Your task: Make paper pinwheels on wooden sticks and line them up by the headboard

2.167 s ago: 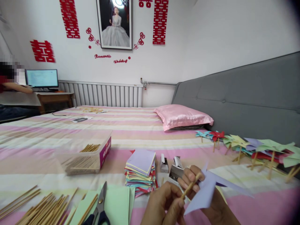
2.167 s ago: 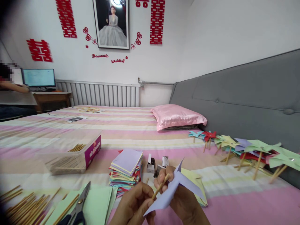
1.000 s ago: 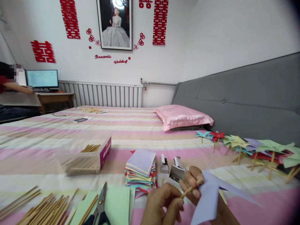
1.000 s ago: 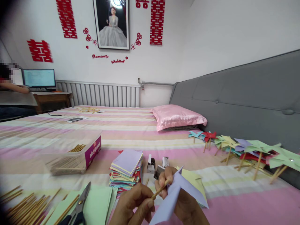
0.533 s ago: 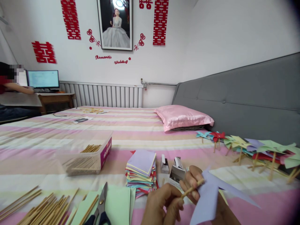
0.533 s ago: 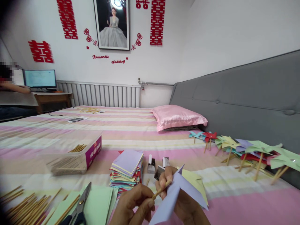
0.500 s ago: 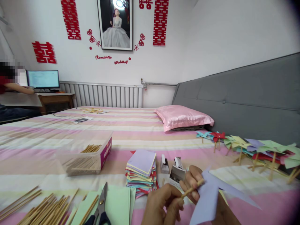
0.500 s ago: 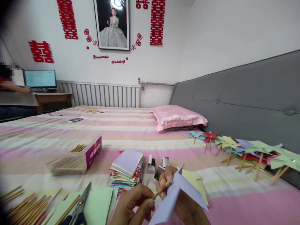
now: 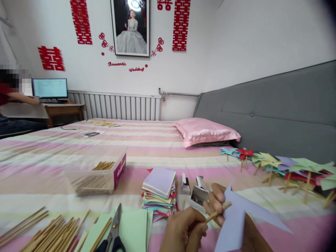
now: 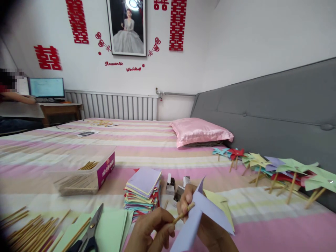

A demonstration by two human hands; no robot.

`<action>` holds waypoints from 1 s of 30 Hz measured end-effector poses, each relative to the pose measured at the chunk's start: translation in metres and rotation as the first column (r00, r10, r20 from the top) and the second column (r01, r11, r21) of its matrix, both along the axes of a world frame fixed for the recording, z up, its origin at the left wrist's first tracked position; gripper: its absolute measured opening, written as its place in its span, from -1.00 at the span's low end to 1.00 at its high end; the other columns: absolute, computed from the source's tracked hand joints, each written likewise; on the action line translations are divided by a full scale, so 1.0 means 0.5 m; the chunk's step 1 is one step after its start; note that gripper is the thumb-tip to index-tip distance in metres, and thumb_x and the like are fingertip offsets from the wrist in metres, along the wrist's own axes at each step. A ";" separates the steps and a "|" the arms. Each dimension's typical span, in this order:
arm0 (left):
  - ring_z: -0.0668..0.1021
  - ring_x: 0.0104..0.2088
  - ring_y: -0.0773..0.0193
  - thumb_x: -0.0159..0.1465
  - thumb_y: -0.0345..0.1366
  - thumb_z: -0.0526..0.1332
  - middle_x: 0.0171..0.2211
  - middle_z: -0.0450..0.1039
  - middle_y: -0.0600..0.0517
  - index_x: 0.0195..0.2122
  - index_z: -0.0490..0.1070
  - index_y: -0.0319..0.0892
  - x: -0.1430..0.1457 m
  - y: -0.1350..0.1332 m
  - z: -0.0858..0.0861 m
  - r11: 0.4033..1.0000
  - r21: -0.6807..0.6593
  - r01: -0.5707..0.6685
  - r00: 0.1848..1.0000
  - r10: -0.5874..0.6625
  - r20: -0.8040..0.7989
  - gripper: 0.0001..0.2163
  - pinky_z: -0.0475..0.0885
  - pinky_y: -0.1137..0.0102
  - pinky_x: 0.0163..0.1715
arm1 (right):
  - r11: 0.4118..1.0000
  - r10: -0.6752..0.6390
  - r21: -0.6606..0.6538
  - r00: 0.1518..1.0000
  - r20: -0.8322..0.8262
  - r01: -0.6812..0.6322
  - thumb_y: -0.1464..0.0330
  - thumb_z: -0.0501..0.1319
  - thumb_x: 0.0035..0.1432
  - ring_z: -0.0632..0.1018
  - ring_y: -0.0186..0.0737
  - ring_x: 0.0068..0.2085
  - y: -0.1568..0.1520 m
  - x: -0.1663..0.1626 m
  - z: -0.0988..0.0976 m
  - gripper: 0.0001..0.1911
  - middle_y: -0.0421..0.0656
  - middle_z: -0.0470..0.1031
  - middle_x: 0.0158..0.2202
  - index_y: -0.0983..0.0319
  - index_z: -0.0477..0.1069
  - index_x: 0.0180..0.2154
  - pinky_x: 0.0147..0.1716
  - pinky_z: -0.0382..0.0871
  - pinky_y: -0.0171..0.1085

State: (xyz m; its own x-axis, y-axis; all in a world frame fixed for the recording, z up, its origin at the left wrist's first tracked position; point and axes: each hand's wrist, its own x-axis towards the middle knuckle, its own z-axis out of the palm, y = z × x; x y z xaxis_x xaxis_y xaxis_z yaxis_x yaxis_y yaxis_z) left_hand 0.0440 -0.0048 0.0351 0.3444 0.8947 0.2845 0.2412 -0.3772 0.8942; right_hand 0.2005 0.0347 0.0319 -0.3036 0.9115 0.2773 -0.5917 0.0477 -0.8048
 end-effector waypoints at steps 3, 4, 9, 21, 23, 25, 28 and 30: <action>0.34 -0.65 0.43 0.19 -0.18 0.05 -0.63 0.28 0.08 -0.51 0.26 -0.20 0.007 0.006 -0.015 1.000 -0.022 -0.019 0.997 0.020 0.075 -0.78 0.19 0.54 -0.62 | 1.000 0.029 0.001 0.999 -0.031 -0.029 0.25 0.16 0.12 0.48 -0.30 -0.34 0.000 -0.005 -0.009 -0.77 -0.18 0.45 -0.27 0.21 0.35 -0.18 -0.38 0.40 -0.28; 0.35 -0.64 0.43 0.19 -0.13 0.04 -0.62 0.30 0.07 -0.50 0.26 -0.21 0.010 0.009 -0.021 0.999 -0.047 -0.016 0.991 0.022 0.131 -0.75 0.21 0.53 -0.62 | 0.999 0.035 -0.010 0.998 -0.044 -0.036 0.22 0.22 0.06 0.46 -0.35 -0.43 0.001 -0.008 -0.012 -0.75 -0.23 0.45 -0.37 0.18 0.37 -0.23 -0.46 0.37 -0.35; 0.45 -0.60 0.40 0.17 -0.05 0.08 -0.58 0.38 0.05 -0.39 0.24 -0.24 0.013 0.022 -0.037 0.958 -0.257 0.128 0.883 0.008 0.469 -0.70 0.28 0.50 -0.56 | 0.993 0.004 -0.116 0.991 -0.134 -0.020 0.06 0.26 -0.10 0.42 -0.36 -0.52 0.009 -0.017 -0.014 -0.64 -0.24 0.46 -0.47 0.16 0.43 -0.33 -0.51 0.31 -0.38; 0.43 -0.60 0.41 0.12 -0.12 0.16 -0.57 0.41 0.04 -0.41 0.27 -0.24 0.003 0.035 -0.035 0.943 -0.323 0.081 0.832 0.115 0.542 -0.75 0.29 0.49 -0.55 | 1.000 0.003 0.002 0.956 0.294 -0.004 0.22 0.30 -0.07 0.24 -0.47 -0.76 0.012 -0.084 -0.021 -0.69 -0.36 0.17 -0.77 0.35 0.43 -0.36 -0.75 0.16 -0.43; 0.45 -0.58 0.38 0.14 -0.10 0.10 -0.52 0.42 0.00 -0.40 0.27 -0.24 0.002 0.039 -0.040 0.953 -0.302 0.025 0.882 0.121 0.455 -0.74 0.30 0.47 -0.55 | 0.999 -0.045 -0.009 0.962 0.268 0.049 0.19 0.30 -0.08 0.22 -0.47 -0.77 0.007 -0.096 -0.021 -0.68 -0.38 0.13 -0.77 0.35 0.43 -0.40 -0.76 0.15 -0.42; 0.46 -0.57 0.34 0.17 -0.08 0.02 -0.49 0.44 -0.04 -0.41 0.26 -0.23 0.004 0.041 -0.047 0.963 -0.260 -0.064 0.943 0.144 0.300 -0.72 0.31 0.44 -0.54 | 0.989 -0.126 -0.038 0.956 0.266 0.141 0.16 0.29 -0.10 0.22 -0.46 -0.77 0.001 -0.103 -0.025 -0.67 -0.37 0.12 -0.76 0.34 0.42 -0.46 -0.77 0.14 -0.41; 0.44 -0.58 0.30 0.17 -0.09 0.02 -0.55 0.42 -0.03 -0.49 0.29 -0.22 0.002 0.037 -0.044 0.964 -0.188 -0.187 0.969 0.213 0.128 -0.71 0.26 0.43 -0.55 | 0.921 -0.339 -0.076 0.882 0.328 0.382 0.15 0.31 -0.13 0.32 -0.37 -0.67 -0.014 -0.107 -0.042 -0.67 -0.27 0.27 -0.69 0.33 0.44 -0.51 -0.72 0.21 -0.38; 0.39 -0.59 0.30 0.15 -0.11 0.08 -0.62 0.36 0.01 -0.57 0.30 -0.20 -0.011 0.025 -0.026 0.947 -0.116 -0.301 0.951 0.307 0.036 -0.72 0.19 0.42 -0.55 | 0.866 -0.448 -0.068 0.830 0.332 0.495 0.18 0.33 -0.16 0.40 -0.31 -0.52 -0.030 -0.107 -0.060 -0.68 -0.19 0.38 -0.60 0.34 0.47 -0.49 -0.58 0.28 -0.39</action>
